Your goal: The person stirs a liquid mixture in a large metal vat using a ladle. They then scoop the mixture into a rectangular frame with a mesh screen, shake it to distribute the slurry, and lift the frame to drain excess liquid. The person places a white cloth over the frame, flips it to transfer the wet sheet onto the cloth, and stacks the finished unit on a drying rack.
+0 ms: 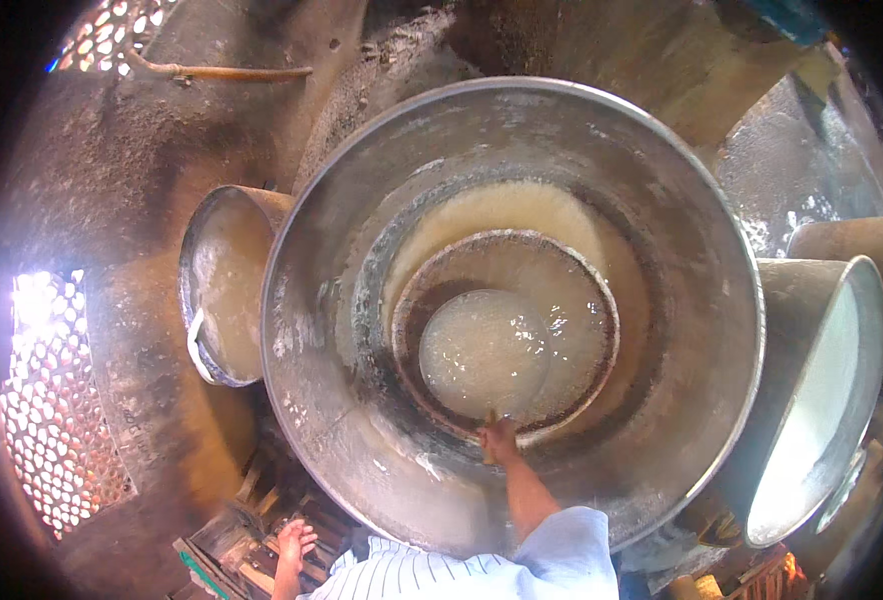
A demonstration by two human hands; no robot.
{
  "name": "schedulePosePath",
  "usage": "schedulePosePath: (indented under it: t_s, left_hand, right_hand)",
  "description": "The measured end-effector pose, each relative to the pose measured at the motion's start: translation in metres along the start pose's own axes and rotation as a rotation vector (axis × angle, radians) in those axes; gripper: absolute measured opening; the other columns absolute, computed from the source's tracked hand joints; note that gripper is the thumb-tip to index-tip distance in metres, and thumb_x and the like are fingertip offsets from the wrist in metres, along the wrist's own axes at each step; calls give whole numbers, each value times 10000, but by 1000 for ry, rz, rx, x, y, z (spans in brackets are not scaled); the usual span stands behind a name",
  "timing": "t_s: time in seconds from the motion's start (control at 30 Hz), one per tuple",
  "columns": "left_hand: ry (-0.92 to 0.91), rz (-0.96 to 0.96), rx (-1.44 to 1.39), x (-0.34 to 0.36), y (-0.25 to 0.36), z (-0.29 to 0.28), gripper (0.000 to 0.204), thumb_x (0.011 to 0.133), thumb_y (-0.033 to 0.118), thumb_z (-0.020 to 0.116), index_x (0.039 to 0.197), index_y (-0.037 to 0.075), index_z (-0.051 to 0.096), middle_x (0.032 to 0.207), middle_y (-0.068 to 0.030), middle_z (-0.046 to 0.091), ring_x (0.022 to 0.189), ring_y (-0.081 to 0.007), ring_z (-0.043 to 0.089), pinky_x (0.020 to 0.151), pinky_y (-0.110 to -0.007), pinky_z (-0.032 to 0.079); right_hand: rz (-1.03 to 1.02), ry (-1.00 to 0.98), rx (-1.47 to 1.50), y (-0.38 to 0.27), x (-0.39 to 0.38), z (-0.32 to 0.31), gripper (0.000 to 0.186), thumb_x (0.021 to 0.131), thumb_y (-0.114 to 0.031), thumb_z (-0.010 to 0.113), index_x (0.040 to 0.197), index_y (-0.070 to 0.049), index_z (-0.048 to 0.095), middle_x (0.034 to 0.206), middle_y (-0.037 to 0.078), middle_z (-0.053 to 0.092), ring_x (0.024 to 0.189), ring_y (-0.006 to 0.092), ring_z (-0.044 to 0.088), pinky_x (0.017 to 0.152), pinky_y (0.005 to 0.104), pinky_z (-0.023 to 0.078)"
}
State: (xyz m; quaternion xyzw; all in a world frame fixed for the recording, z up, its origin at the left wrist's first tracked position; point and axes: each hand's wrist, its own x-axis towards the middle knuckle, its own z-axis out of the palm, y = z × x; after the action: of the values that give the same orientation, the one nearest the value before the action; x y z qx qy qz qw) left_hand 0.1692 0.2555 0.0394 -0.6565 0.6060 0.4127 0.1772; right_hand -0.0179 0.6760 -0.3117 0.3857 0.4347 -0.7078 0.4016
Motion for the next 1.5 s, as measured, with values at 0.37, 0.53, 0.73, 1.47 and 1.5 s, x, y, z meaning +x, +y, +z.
schedulePosePath:
  t_s: [0.37, 0.53, 0.73, 1.47, 1.5]
  left_hand:
    - [-338, 195, -61, 66, 41, 50, 284, 932, 158, 443, 1196, 115, 535, 1008, -82, 630, 792, -205, 638, 657, -361, 496]
    - [-422, 289, -13, 97, 60, 72, 331, 917, 172, 414, 1221, 108, 528, 1101, -114, 627, 874, -238, 628, 702, -388, 489]
    - [-445, 329, -76, 116, 58, 61, 378, 914, 196, 411, 1264, 89, 503, 1181, -155, 597, 920, -297, 624, 758, -453, 497]
    - [47, -106, -24, -6, 8, 8, 249, 931, 302, 569, 1129, 153, 541, 972, -57, 634, 757, -185, 644, 575, -295, 498]
    - [63, -99, -26, -12, 0, 5, 255, 938, 307, 552, 1134, 144, 535, 969, -64, 635, 750, -192, 647, 577, -306, 505]
  right_hand:
    - [-148, 58, 325, -40, -272, 34, 97, 835, -27, 618, 820, -5, 525, 632, 49, 501, 479, 138, 491, 400, 300, 426]
    - [-264, 132, 406, -33, -390, 16, 90, 846, -7, 580, 848, -38, 496, 629, 12, 459, 470, 101, 432, 410, 274, 396]
    - [-291, 31, 685, -17, -432, 16, 141, 832, -30, 581, 936, -94, 510, 618, -29, 399, 458, 81, 387, 401, 252, 350]
    - [-534, 794, -1511, -213, 39, -175, 638, 728, -136, 692, 1310, -51, 445, 1127, 242, 583, 899, 434, 613, 798, 487, 513]
    - [-749, 719, -1685, -193, 51, -173, 619, 729, -137, 681, 1314, -107, 478, 1165, 236, 568, 893, 425, 615, 801, 480, 515]
